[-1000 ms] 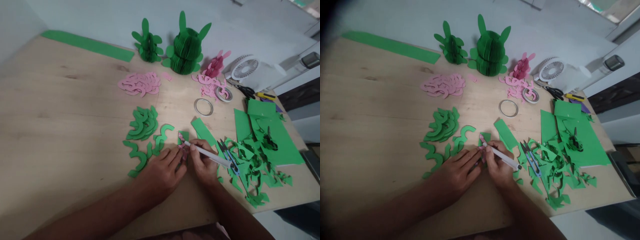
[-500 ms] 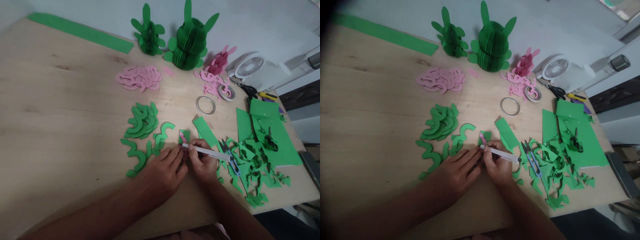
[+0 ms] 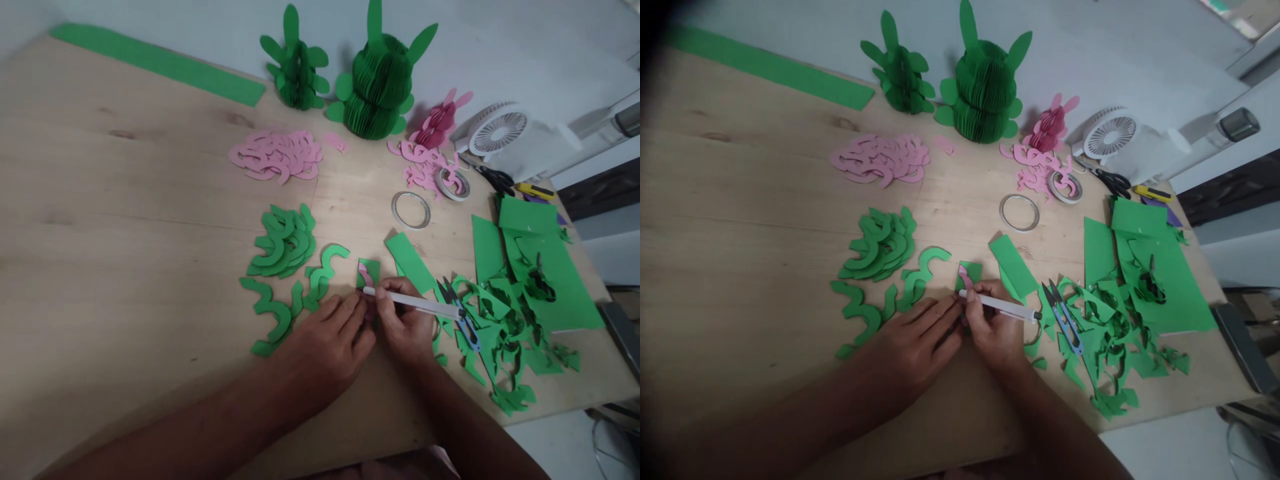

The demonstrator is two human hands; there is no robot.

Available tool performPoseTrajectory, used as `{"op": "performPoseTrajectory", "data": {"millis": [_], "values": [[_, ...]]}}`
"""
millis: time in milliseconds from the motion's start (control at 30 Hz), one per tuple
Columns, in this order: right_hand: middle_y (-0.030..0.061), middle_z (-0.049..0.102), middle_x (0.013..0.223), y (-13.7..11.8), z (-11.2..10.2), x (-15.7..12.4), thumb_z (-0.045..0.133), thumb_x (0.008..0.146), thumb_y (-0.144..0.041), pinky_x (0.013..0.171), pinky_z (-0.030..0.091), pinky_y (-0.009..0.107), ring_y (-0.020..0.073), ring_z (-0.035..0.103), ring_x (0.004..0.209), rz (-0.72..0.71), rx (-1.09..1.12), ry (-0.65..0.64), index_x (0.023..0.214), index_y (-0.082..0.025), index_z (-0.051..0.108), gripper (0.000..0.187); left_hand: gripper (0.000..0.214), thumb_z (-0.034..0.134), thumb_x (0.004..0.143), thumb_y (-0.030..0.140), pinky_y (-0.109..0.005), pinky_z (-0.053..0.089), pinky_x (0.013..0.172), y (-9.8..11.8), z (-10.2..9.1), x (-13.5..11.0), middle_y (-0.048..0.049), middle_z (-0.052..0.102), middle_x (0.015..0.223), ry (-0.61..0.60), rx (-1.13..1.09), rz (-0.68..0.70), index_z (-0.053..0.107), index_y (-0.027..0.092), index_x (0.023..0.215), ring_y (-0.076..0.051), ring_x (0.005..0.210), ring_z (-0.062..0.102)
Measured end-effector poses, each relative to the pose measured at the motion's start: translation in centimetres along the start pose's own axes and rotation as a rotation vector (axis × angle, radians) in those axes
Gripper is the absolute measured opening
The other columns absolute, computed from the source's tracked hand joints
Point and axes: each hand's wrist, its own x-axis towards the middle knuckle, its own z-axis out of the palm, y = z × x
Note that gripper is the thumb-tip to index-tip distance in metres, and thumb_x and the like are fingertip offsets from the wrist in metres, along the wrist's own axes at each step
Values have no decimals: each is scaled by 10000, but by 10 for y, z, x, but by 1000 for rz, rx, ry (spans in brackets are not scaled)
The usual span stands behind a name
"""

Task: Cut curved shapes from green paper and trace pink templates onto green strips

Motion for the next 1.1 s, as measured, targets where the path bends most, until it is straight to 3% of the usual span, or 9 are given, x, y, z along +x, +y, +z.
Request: {"op": "performPoseTrajectory", "data": {"millis": [467,1100], "values": [[-41,576,606,-4,3,1,543,840,-210,480,445,220,115,536,514,-12,32,37,787,-219,535,55,202,406,916,141,-414,485,916,-2,-3,0,-180,681,1108,-25,15,8,605,107,926,-263,1086,623],[-36,567,600,-3,2,1,540,846,-220,458,436,218,114,525,501,11,47,44,786,-215,535,60,172,431,905,139,-431,467,924,-2,-1,-1,-211,668,1111,-27,0,13,597,95,908,-278,1086,617]]}}
